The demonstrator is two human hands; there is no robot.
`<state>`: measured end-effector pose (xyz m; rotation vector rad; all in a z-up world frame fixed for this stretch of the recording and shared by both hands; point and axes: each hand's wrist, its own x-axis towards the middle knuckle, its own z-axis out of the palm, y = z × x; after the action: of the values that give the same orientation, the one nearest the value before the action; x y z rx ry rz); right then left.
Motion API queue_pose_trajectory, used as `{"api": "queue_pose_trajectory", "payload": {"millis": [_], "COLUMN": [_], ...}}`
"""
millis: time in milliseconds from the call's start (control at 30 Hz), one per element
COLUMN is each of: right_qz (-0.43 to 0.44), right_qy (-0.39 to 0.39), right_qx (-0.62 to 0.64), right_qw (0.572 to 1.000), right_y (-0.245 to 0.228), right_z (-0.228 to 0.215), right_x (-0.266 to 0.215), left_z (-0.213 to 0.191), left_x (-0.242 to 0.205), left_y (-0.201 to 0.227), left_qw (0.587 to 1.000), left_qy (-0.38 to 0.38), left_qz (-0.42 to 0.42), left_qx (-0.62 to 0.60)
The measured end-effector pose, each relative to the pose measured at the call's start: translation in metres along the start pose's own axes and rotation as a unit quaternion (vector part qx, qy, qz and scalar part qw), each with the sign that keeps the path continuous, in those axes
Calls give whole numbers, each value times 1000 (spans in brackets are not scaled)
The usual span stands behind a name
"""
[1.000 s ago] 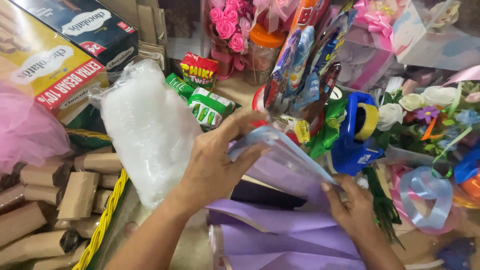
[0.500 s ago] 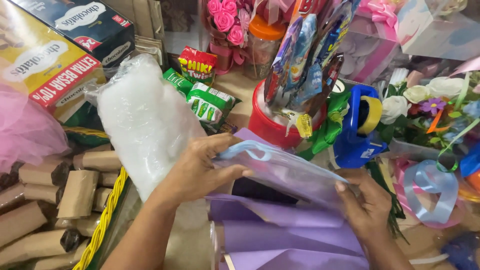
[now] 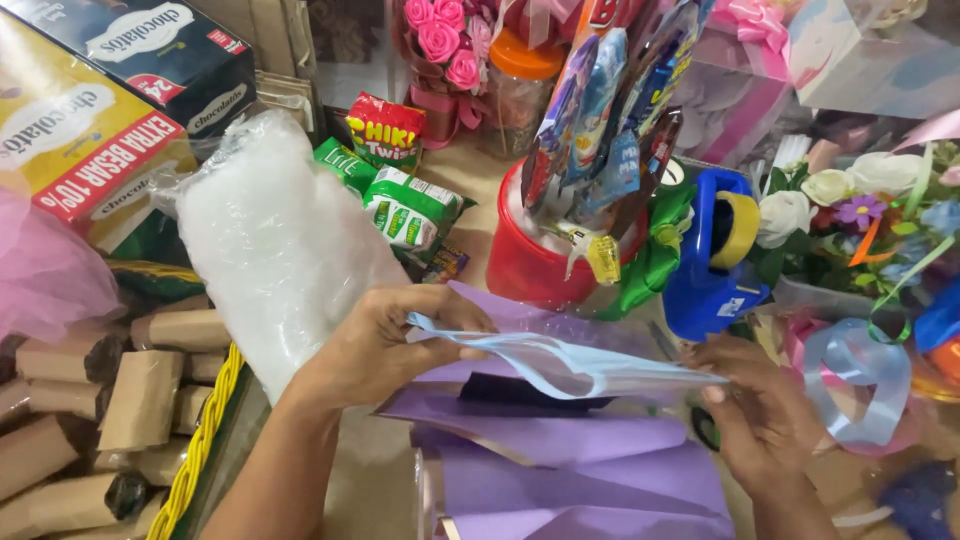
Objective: Folding and shaping purple wrapping paper into decorative pleats for a gift or bouquet arrangement.
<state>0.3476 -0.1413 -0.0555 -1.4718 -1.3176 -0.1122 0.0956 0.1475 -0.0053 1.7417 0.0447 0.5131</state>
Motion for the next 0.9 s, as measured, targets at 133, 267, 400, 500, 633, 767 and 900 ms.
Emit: {"api": "queue_pose_trajectory", "payload": {"millis": [133,267,400,500,633,767,900], "right_qz": [30,-11,-31,-49,-86,-94,-12], "right_qy": [27,-59,-270,-135,124,164,138], "right_qx": [-29,-71,-75,-132,-239,-287,-247], "right_qw": [999,996,959,981,959,939,959], "right_y": [12,16,43,24,-3,25,-10], "right_z": [-17,-86,-134,-89,-37,-50,-37], "right_x": [-25,-11,-2,-2,-9,-30,-8], "left_z": [8,7,18,31,40,39,49], "left_x": [-2,1,7,5,3,1,-10], "left_y": [8,1,-10,-21,-40,6,-18], "left_qw": [995,997,965,948,942,959,914], "left_qy": [42,35,-74,-134,-116,-170,-301], "left_qz": [12,10,-14,-82,2,-9,-32], "left_qx": [-94,70,252,278,314,227,269]}}
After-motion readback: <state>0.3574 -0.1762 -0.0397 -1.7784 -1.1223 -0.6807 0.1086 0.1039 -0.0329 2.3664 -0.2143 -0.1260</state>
